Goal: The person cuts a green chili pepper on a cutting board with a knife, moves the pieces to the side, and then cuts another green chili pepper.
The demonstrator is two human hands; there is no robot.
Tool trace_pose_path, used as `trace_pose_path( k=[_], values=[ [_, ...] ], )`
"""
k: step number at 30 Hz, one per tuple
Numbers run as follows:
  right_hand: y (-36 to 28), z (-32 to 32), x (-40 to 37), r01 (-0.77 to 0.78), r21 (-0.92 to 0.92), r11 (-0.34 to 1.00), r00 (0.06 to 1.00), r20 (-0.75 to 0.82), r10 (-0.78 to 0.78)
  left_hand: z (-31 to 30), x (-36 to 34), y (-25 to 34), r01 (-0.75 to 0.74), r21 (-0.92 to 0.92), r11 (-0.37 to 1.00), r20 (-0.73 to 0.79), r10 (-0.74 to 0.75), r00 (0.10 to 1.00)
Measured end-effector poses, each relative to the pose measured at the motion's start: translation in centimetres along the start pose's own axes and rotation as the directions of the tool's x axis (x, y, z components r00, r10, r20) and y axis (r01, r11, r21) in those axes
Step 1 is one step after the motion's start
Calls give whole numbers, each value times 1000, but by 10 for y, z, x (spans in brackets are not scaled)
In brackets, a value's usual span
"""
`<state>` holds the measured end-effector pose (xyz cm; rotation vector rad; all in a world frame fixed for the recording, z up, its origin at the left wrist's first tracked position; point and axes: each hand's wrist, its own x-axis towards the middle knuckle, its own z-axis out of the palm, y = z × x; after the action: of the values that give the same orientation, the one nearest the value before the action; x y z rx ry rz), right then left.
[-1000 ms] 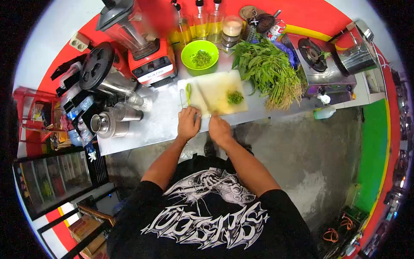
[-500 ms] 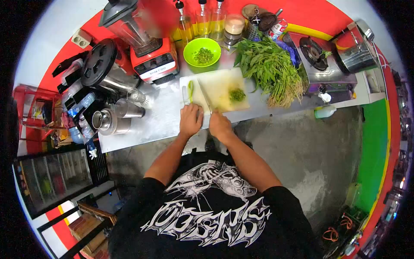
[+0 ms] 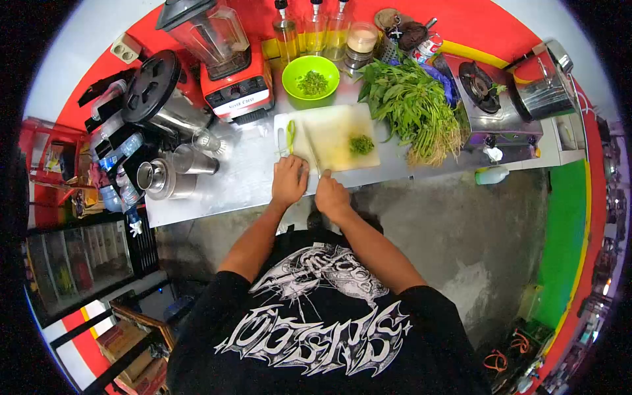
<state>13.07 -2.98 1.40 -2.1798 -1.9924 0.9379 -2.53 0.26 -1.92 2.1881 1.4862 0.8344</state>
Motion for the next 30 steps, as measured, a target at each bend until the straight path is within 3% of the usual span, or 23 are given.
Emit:
trace_pose_path(
  k=[3, 5, 10, 16, 19, 25, 27, 30],
  values=[
    [1, 7, 8, -30, -5, 1000, 999, -17, 30, 5, 1, -4, 2, 24, 1000, 8, -2, 1000],
    [5, 2, 17, 122, -24, 992, 992, -29, -123, 4, -1, -2, -18, 9, 1000, -21, 19, 1000],
    [1, 0, 7, 56, 5, 998, 997, -52, -55, 6, 0, -2, 0, 43, 999, -12, 1, 1000],
    [-11, -10, 14, 0, -45, 999, 999, 51, 3, 6, -1, -2, -8, 36, 999, -21, 8, 1000],
    [-11, -18, 5, 31, -34, 999, 999, 35, -30, 5, -1, 0, -25, 26, 999, -71, 27, 997],
    [-4, 2, 9, -14, -38, 999, 999, 51, 16, 7, -1, -1, -6, 33, 999, -35, 7, 999],
    [-2, -1, 18, 75, 10, 997, 996, 37, -75, 8, -1, -1, -4, 46, 999, -25, 5, 1000],
    [-6, 0, 9, 41, 31, 999, 999, 33, -42, 8, -2, -1, 15, 52, 999, -25, -14, 1000]
  ],
)
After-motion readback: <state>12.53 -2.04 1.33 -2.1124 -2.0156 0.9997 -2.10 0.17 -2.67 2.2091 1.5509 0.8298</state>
